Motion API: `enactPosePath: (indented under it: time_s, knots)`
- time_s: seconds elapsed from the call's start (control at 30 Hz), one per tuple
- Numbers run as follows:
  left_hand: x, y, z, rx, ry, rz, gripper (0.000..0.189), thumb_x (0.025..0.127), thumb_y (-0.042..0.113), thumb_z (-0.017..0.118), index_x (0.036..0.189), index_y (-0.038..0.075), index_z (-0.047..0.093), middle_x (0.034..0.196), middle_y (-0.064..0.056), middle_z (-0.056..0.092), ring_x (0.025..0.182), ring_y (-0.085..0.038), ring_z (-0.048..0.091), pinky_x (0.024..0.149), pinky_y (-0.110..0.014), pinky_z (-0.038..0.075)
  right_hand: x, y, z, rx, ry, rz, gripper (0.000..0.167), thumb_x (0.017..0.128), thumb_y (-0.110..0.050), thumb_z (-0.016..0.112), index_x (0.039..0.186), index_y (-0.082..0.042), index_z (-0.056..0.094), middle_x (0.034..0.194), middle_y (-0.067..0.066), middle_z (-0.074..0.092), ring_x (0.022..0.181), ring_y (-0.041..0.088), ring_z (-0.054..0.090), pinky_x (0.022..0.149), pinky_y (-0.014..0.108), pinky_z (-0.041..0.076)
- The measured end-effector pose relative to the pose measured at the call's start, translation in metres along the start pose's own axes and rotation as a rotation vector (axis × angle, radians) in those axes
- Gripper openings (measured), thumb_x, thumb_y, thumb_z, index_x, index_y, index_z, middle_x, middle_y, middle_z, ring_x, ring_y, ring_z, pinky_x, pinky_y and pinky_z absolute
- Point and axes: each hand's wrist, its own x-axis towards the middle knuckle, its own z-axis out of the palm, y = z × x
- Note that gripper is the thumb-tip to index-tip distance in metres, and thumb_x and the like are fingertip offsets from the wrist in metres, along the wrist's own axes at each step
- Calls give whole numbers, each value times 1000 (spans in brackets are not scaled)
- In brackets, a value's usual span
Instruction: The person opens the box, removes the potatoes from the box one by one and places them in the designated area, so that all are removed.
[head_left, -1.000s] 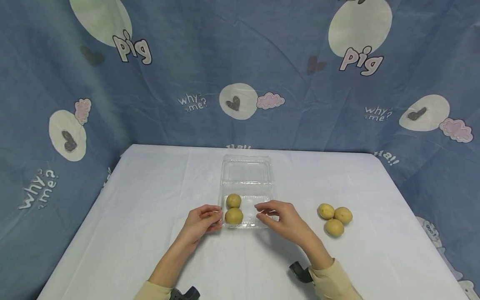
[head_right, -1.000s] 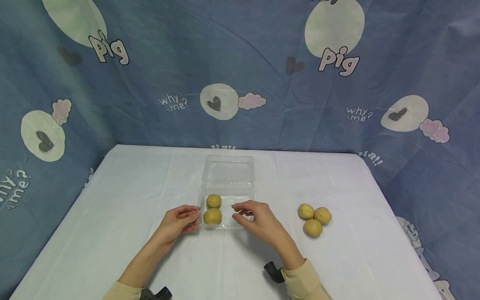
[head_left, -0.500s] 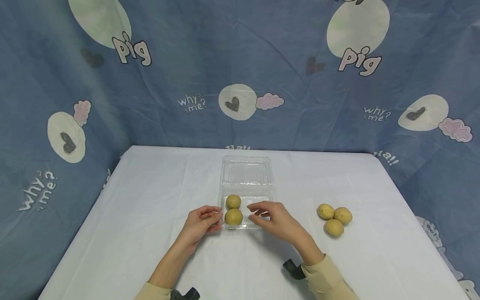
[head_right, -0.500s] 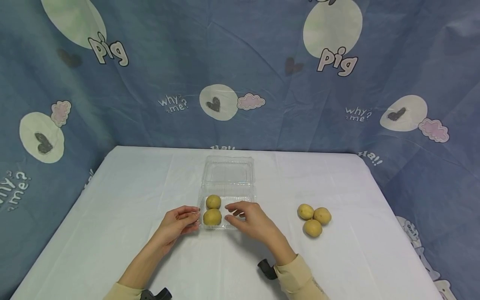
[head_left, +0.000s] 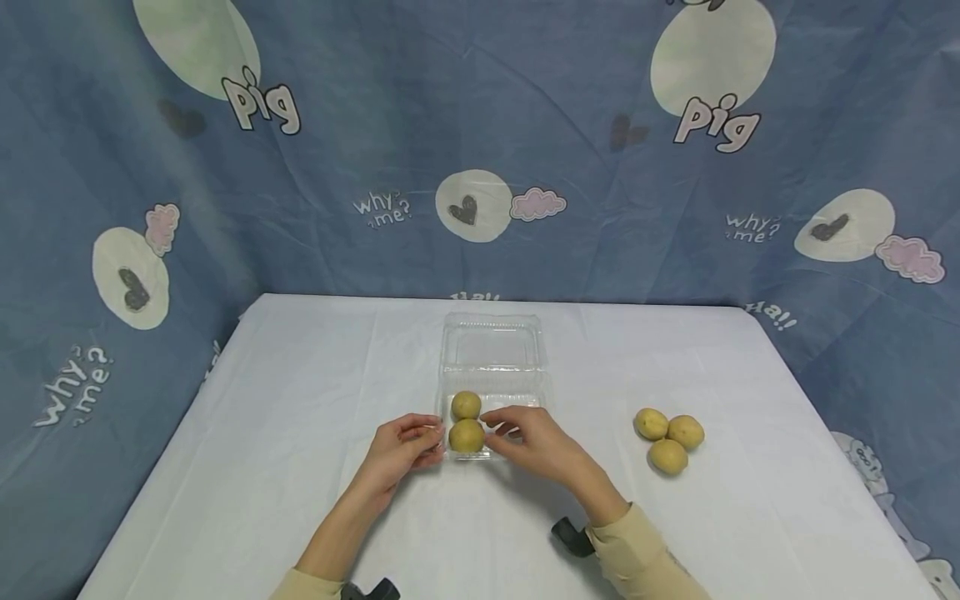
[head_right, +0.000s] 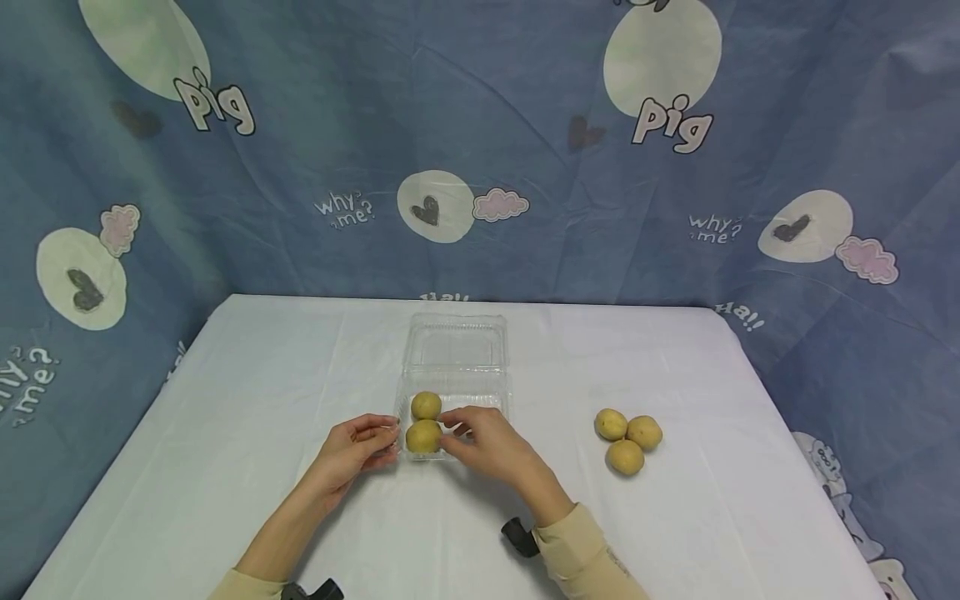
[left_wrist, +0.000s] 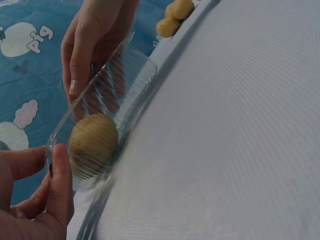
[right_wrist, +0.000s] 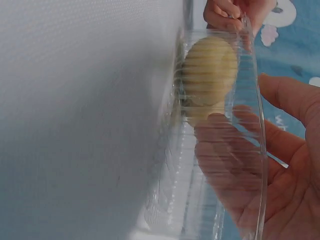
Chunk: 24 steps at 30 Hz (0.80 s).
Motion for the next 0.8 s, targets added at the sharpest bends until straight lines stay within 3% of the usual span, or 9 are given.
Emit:
enactPosePath:
  time_s: [0.8]
  knots:
    - [-1,0,0,4,-5,0,29,90,2,69,116,-8,61,90,-14,64,75,-17,65,68,-28,60,15,-1,12,-71,-19,31,27,93,-15,66,115,1,66,105,11,71,89,22,69,79,30,57]
